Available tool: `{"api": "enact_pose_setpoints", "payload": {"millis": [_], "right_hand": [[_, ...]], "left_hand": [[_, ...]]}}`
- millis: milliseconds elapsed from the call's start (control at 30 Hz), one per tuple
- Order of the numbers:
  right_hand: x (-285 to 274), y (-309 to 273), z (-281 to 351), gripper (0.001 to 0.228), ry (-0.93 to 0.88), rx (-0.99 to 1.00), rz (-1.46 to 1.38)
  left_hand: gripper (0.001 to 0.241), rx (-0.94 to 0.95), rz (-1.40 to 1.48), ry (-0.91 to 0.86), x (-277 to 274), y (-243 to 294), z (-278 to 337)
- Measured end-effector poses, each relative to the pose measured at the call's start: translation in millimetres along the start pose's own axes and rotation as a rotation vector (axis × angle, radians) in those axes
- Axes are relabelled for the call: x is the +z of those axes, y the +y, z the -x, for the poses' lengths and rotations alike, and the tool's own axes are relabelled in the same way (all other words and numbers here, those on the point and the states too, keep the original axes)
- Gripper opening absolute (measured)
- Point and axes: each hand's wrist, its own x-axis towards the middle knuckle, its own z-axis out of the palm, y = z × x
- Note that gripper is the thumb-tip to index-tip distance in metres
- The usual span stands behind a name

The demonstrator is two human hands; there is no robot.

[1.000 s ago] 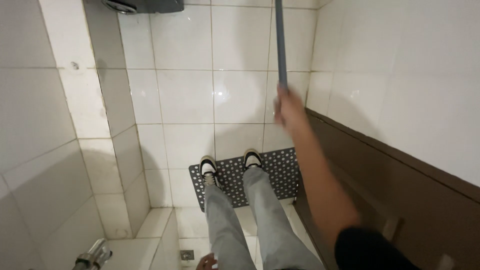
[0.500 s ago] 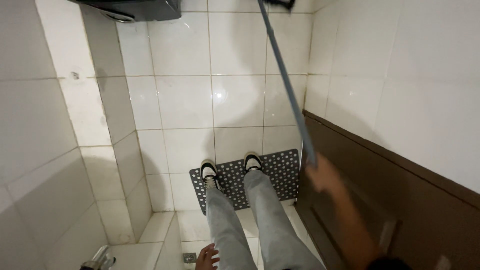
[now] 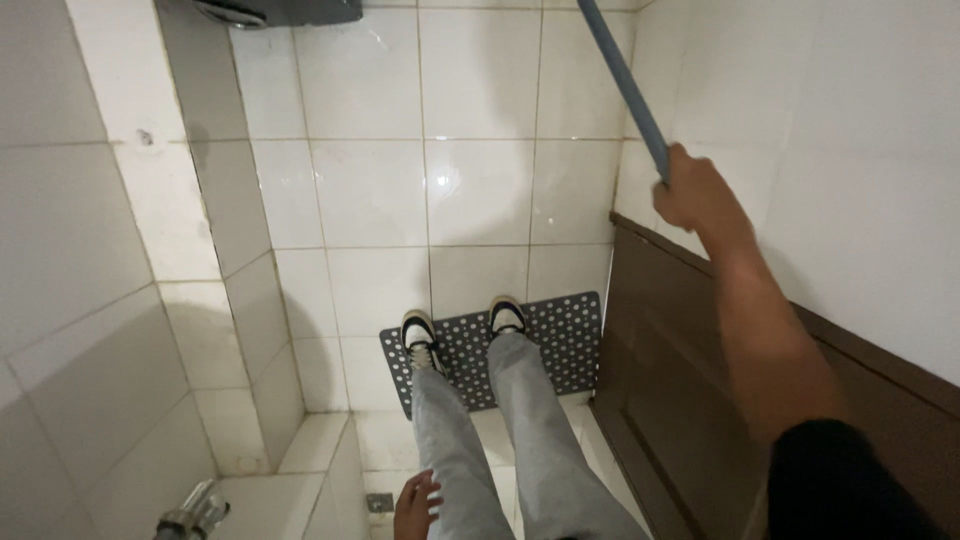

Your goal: Mopping a tiled bathroom floor using a flat mop after moving a mat.

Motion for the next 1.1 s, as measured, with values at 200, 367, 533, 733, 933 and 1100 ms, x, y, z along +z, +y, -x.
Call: {"api": "enact_pose_setpoints", "payload": {"millis": [200, 367, 533, 733, 933, 1100], "right_hand": [[59.9, 70.4, 60.6, 0.056, -0.019, -0.005, 0.133], [97.5, 75.4, 98.3, 0.045, 0.185, -0.110, -0.073], [111.8, 28.6, 78.3, 0.041, 0.380, -0.121, -0.350], [112.8, -59.0, 37.5, 0.041, 0.205, 0.100, -0.735], [62.2, -120.0, -18.2, 0.021, -0.187, -0.030, -1.006], [40.2, -134.6, -58.1, 0.018, -0.108, -0.190, -1.295]], "left_hand": [[0.046, 0.031, 0.051, -0.071, 14.3, 7.9, -7.3], [0.045, 0.013, 0.061, -0.086, 15.9, 21.3, 2.6], [0.046, 0.033, 0.076, -0.071, 5.3, 24.0, 5.3], [0.035, 0.635, 0.359, -0.264, 50.7, 146.1, 87.0], [0.036, 0.986, 0.367, -0.331, 131.6, 329.2, 153.8], [0.060, 1.087, 0.386, -0.360, 191.3, 460.6, 192.4]]}}
